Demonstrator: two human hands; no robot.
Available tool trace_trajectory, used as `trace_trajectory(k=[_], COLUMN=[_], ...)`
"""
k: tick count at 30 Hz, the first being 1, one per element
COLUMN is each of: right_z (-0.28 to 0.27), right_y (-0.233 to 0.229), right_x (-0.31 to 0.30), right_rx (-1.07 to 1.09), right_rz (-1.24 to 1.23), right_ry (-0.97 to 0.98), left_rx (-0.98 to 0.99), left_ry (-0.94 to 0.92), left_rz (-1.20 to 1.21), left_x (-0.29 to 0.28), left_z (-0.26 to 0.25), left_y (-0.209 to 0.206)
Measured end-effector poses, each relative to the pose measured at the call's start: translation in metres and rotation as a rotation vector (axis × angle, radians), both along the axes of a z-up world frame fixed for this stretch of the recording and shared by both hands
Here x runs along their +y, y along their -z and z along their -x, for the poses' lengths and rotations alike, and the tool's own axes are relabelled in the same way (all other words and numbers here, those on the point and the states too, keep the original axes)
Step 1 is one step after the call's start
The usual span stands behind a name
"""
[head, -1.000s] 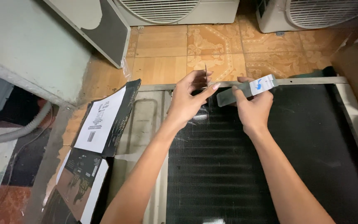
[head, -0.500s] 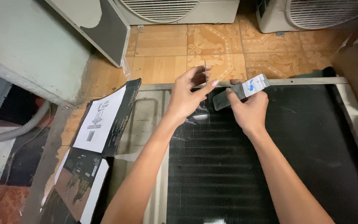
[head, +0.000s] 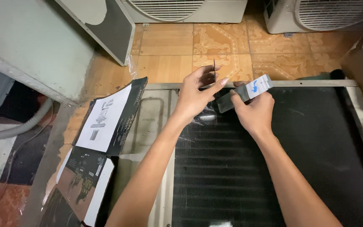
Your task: Straightening the metal fins on an air conditioner coil using a fin comb and a card
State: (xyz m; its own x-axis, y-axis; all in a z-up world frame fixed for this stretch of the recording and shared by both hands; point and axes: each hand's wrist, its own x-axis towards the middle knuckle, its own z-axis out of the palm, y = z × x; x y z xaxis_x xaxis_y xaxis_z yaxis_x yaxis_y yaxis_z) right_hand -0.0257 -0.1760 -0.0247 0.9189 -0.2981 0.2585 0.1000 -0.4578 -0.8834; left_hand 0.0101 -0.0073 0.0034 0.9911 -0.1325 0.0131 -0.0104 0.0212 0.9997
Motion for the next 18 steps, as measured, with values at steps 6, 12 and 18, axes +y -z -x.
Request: trace_trajectory(k=[6, 12, 18], right_z=[0.005, 0.005, 0.008], right_y=[-0.012, -0.008, -0.018], right_x=[0.014, 0.036, 0.05], right_rx=[-0.054, 0.038, 0.029], right_rz=[0.241, 0.418, 0.381], right_ry=[0.012, 0.075, 0.104], left_rx=[-0.014, -0.067, -0.072], left_ry=[-0.011, -0.029, -0.039], left_rz=[0.027, 0.039, 0.062], left_x=[-0.002, -0.004, -0.004], left_z=[-0.001, -0.006, -0.007], left_y=[0.004, 0.011, 0.014])
